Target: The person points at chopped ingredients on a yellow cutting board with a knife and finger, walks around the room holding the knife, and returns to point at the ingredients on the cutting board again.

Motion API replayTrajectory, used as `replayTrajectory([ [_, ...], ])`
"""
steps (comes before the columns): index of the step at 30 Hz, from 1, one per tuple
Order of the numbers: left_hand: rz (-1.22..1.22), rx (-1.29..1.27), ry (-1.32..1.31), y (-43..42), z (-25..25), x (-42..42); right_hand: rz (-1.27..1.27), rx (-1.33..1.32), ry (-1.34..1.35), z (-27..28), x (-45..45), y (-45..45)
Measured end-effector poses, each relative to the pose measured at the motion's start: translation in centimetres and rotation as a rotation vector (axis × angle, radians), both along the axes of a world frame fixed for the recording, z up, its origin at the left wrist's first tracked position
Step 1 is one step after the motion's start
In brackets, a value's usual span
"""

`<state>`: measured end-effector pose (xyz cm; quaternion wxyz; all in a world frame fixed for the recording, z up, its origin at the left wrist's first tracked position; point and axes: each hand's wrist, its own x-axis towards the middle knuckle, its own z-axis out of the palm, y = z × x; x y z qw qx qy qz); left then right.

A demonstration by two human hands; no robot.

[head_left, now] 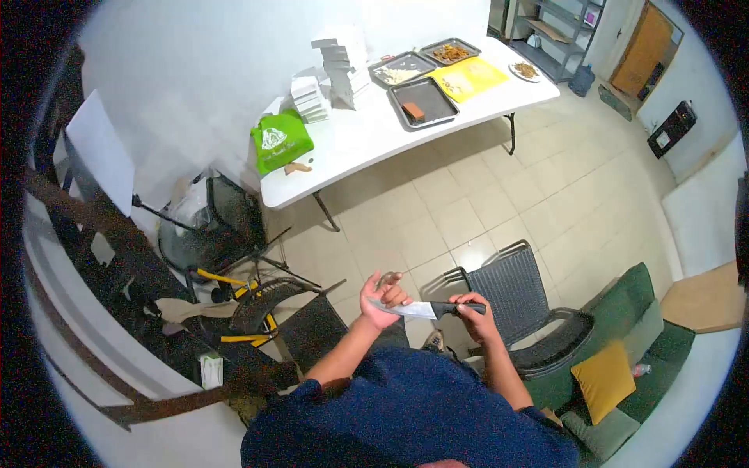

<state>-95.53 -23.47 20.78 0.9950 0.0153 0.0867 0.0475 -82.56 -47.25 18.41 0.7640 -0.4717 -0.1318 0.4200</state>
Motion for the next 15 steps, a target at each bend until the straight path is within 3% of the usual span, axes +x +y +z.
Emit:
replayTrajectory([
  [7, 0.001, -0.062, -0.121, 10.0, -1.4, 4.7, -0.03, -0.069, -0.081, 1.0, 4.6, 10.3],
  [15, -0.083, 0.04, -0.165, 23.7, 2.4, 8.2, -0.063, -0.019, 0.049, 3.8, 6.8, 22.9],
])
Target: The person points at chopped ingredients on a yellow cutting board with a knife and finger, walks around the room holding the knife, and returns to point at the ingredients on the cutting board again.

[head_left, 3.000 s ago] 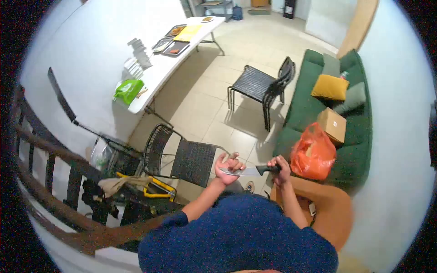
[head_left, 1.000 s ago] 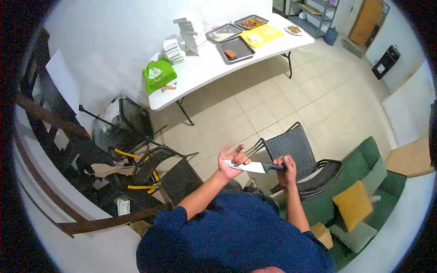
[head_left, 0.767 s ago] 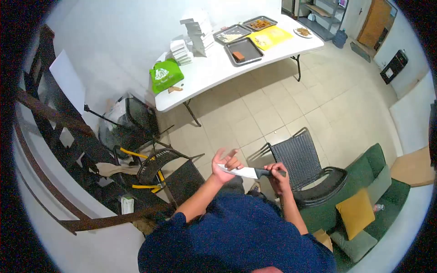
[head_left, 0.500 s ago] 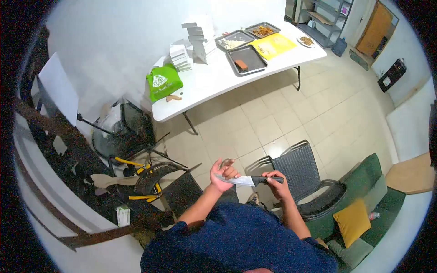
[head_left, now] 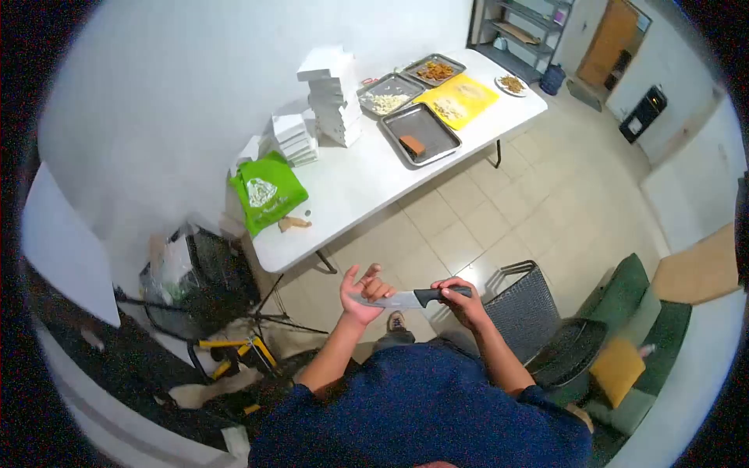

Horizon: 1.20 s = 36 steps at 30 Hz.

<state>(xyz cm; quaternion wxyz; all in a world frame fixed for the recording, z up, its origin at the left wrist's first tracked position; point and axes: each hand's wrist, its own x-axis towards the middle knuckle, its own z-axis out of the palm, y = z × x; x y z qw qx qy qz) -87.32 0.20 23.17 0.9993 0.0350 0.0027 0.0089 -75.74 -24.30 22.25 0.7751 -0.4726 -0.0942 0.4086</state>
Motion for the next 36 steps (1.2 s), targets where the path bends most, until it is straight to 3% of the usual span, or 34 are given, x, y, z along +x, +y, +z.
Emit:
replayTrajectory([
  [14, -0.127, -0.028, 0.113, 2.0, -1.7, 9.3, -0.223, 0.015, 0.052, -2.1, 5.5, 1.5],
  [23, -0.157, -0.027, 0.197, 2.7, -1.4, 22.8, -0.209, -0.044, 0.08, -3.8, 18.4, 1.6],
  [29, -0.241, 0.005, 0.139, -0.1, -0.2, 34.3, -0.348, -0.009, 0.053, -2.0, 26.9, -1.5],
  [36, -0.446, 0.023, 0.143, -5.0, -0.7, 42.6, -0.564, 0.015, 0.101, -2.5, 30.1, -6.7],
])
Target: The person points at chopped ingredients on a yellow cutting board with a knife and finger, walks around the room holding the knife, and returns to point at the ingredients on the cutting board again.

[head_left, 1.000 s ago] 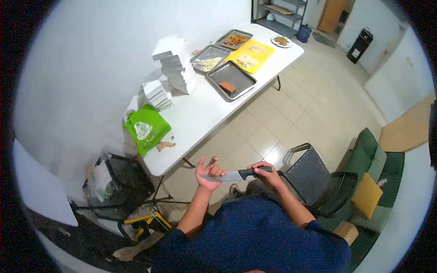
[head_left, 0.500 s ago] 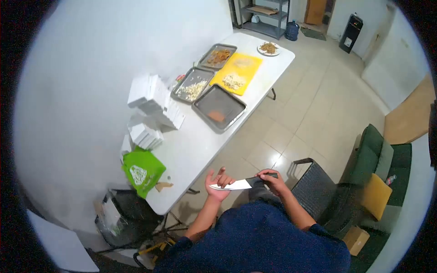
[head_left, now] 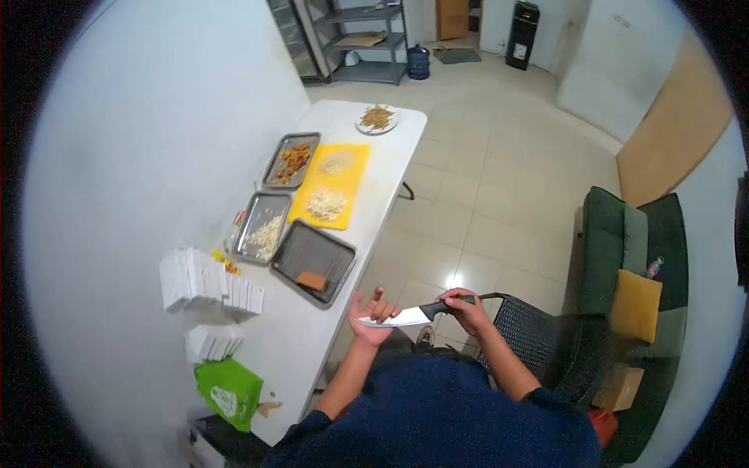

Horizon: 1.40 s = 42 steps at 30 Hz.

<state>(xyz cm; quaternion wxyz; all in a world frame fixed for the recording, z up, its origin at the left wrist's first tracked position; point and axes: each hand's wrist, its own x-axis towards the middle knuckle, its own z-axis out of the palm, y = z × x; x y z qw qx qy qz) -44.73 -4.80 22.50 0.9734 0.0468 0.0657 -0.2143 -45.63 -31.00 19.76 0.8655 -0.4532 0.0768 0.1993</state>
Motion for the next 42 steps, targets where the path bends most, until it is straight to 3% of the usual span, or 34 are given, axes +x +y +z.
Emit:
replayTrajectory([
  [9, -0.274, 0.014, 0.081, -2.5, -2.2, 8.3, -0.269, 0.119, 0.104, -2.1, 0.8, -0.6],
  [13, -0.338, -0.011, 0.031, -3.1, -2.7, 14.4, -0.34, 0.135, 0.087, -1.7, 5.3, -0.6],
  [24, -0.52, -0.138, -0.059, -5.0, -2.2, 29.6, -0.455, -0.085, 0.065, 1.9, 16.5, -1.0],
  [29, -0.584, -0.079, -0.021, -5.7, -2.4, 31.7, -0.502, -0.061, 0.189, 0.3, 17.0, -0.8],
  [36, -0.539, -0.115, 0.102, -8.0, -5.7, 33.5, -0.524, 0.016, 0.158, -1.8, 19.8, -3.2],
  [42, -0.551, -0.039, 0.089, -10.9, -5.2, 36.3, -0.536, 0.071, 0.18, -3.1, 22.7, -6.3],
])
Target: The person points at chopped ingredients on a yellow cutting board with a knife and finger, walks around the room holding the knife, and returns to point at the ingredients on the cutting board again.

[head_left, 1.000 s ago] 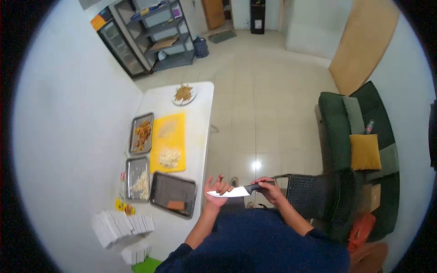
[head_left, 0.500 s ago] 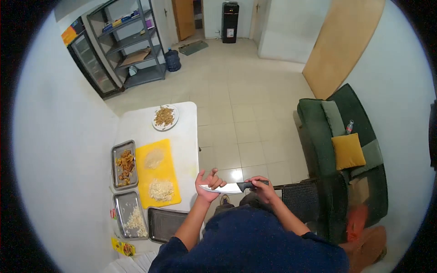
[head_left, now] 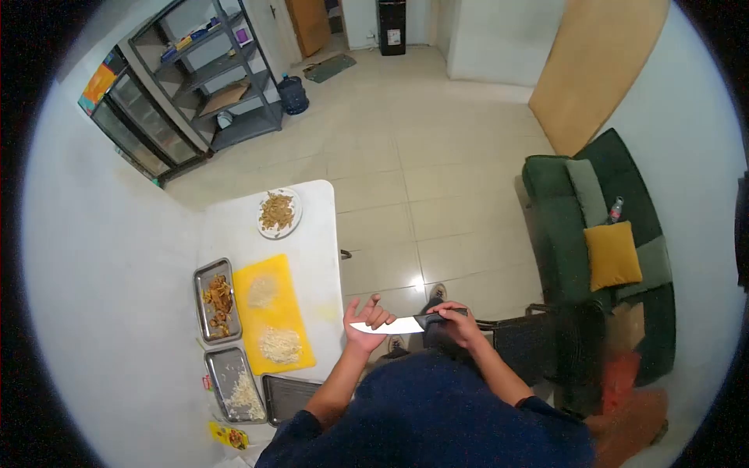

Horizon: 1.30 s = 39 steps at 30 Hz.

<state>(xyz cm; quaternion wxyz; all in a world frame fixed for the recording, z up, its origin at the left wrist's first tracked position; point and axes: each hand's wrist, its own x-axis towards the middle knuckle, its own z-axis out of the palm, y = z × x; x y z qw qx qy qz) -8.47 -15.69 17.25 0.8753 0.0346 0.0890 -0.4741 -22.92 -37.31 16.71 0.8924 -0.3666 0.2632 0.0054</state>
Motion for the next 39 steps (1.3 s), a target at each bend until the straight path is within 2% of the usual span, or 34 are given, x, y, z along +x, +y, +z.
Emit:
replayTrajectory([
  [9, 0.099, 0.085, -0.013, -10.2, 2.9, 6.1, 0.052, -0.071, -0.095, 2.0, 8.3, -11.1],
  [16, -0.104, 0.065, -0.094, -21.5, 3.9, 9.6, -0.165, 0.012, -0.126, 0.9, 7.7, -19.1],
  [21, -0.175, 0.019, -0.114, -27.3, 3.1, 9.4, -0.259, 0.081, -0.105, -0.3, 6.3, -23.6],
  [27, -0.206, 0.015, -0.038, -30.4, 1.0, 10.5, -0.262, -0.022, -0.115, -0.8, 7.4, -27.0],
  [34, -0.233, 0.045, -0.04, -34.5, 1.2, 15.4, -0.345, 0.149, -0.133, -2.4, 11.4, -29.6],
  [39, -0.245, -0.03, 0.019, -38.4, -1.1, 20.3, -0.356, 0.081, -0.107, -1.0, 16.3, -33.6],
])
